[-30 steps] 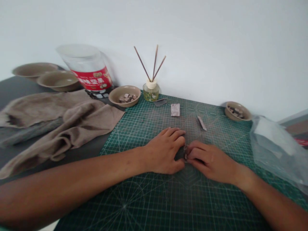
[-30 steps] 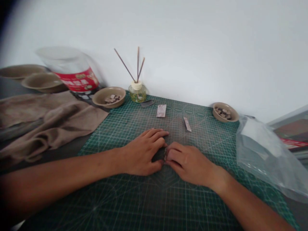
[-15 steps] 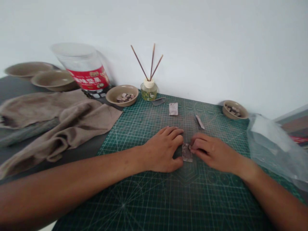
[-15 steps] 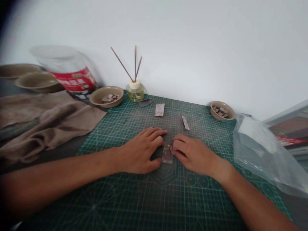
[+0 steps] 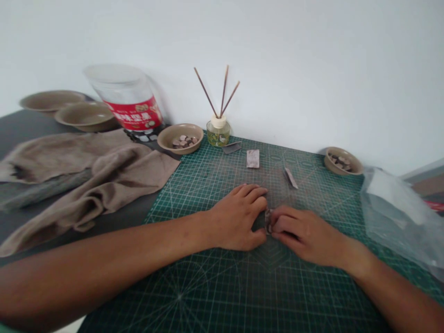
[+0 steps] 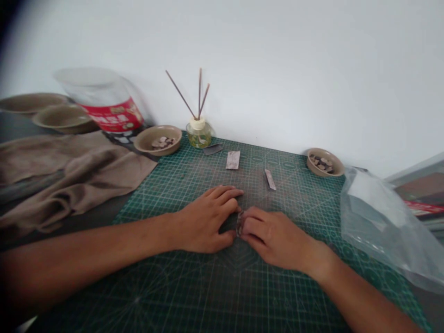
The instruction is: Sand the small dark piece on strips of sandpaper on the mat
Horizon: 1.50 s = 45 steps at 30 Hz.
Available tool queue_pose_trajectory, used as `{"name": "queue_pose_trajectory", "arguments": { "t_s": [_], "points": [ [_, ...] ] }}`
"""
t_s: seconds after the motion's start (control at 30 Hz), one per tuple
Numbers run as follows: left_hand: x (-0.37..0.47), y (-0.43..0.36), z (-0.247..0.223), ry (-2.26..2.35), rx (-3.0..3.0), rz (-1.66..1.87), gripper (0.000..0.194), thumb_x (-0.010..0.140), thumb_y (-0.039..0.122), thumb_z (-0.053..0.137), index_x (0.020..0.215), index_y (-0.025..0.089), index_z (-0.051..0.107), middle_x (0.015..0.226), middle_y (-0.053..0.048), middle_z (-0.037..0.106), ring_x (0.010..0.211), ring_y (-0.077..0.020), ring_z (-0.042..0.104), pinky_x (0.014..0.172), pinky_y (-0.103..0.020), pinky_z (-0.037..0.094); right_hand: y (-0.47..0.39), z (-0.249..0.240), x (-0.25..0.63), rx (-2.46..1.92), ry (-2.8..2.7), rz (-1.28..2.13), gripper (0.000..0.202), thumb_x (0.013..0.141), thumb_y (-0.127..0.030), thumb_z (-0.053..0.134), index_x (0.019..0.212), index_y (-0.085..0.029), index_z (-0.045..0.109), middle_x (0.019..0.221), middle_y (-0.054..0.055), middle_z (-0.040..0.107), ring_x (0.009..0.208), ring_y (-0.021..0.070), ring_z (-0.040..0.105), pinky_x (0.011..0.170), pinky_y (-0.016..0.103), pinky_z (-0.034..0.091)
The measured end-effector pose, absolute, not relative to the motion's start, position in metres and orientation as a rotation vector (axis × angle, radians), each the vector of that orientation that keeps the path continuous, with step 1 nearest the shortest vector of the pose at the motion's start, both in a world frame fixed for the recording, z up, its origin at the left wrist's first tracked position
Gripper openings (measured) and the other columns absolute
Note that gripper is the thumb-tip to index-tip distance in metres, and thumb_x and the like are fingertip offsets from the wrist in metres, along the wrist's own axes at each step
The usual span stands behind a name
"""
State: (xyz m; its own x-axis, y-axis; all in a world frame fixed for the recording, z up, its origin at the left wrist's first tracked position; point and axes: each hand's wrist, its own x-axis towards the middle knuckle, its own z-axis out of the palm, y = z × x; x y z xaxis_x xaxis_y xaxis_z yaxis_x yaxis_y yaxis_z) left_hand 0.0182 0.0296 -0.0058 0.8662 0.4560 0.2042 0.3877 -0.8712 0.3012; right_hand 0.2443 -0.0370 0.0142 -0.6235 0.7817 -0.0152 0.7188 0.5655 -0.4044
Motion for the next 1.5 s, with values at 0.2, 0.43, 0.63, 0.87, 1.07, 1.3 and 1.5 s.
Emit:
{"name": "queue_pose_trajectory", "arguments": {
  "t_s": [0.2,0.43,0.63,0.87,1.07,1.3,1.5],
  "points": [
    [0.0181,0.0296,-0.0055,0.647,2.794,0.39,0.04,0.082,0.042,0.064,0.112,0.016,0.057,0.148,-0.015,0.048,0.141,-0.0337,0.039,0.118,-0.049,0.032,-0.0355,0.0138,0.245,-1.384,-2.563,0.493,0.012,0.101,-0.02,0.05,0.098,-0.019,0.062,0.105,0.007,0.064,0.091,0.0202,0.064,0.081,0.037,0.053],
    [0.018,0.0294,-0.0059,0.651,2.797,0.407,0.039,0.081,0.041,0.064,0.111,0.016,0.057,0.148,-0.015,0.048,0.141,-0.0331,0.039,0.119,-0.049,0.031,-0.0357,0.0105,0.2426,-1.351,-2.538,0.461,0.012,0.101,-0.02,0.05,0.099,-0.02,0.061,0.107,0.008,0.064,0.094,0.021,0.064,0.081,0.038,0.053],
    [0.0183,0.0285,-0.0047,0.639,2.803,0.392,0.039,0.083,0.044,0.063,0.111,0.017,0.058,0.148,-0.015,0.048,0.141,-0.0333,0.039,0.118,-0.049,0.031,-0.0366,0.0139,0.2488,-1.265,-2.575,0.682,0.009,0.1,-0.021,0.053,0.095,-0.023,0.061,0.101,0.003,0.064,0.086,0.0166,0.064,0.078,0.032,0.053],
    [0.0186,0.0287,-0.005,0.654,2.794,0.383,0.041,0.082,0.043,0.063,0.113,0.016,0.058,0.149,-0.016,0.047,0.142,-0.034,0.039,0.12,-0.049,0.03,-0.0322,0.014,0.2497,-1.422,-2.501,0.564,0.009,0.1,-0.02,0.053,0.095,-0.021,0.06,0.102,0.006,0.064,0.089,0.0191,0.064,0.08,0.035,0.052],
    [0.0179,0.0283,-0.0053,0.657,2.789,0.386,0.041,0.082,0.042,0.064,0.112,0.016,0.058,0.15,-0.016,0.047,0.143,-0.0339,0.038,0.12,-0.049,0.029,-0.0323,0.0131,0.2488,-1.304,-2.508,0.613,0.009,0.1,-0.02,0.052,0.097,-0.022,0.061,0.104,0.005,0.064,0.093,0.0187,0.064,0.083,0.034,0.051],
    [0.0181,0.0283,-0.0056,0.647,2.791,0.391,0.04,0.083,0.044,0.062,0.112,0.016,0.058,0.15,-0.016,0.047,0.142,-0.0343,0.039,0.12,-0.05,0.029,-0.0327,0.0154,0.2501,-1.248,-2.552,0.769,0.009,0.099,-0.019,0.054,0.093,-0.022,0.061,0.1,0.002,0.064,0.089,0.0161,0.064,0.08,0.031,0.05],
    [0.018,0.0282,-0.0058,0.653,2.801,0.393,0.042,0.083,0.043,0.063,0.114,0.015,0.058,0.15,-0.017,0.046,0.142,-0.034,0.039,0.12,-0.049,0.029,-0.0318,0.017,0.2507,-1.392,-2.539,0.592,0.01,0.1,-0.02,0.052,0.094,-0.02,0.06,0.103,0.005,0.063,0.09,0.0193,0.063,0.08,0.035,0.05]
  ]
}}
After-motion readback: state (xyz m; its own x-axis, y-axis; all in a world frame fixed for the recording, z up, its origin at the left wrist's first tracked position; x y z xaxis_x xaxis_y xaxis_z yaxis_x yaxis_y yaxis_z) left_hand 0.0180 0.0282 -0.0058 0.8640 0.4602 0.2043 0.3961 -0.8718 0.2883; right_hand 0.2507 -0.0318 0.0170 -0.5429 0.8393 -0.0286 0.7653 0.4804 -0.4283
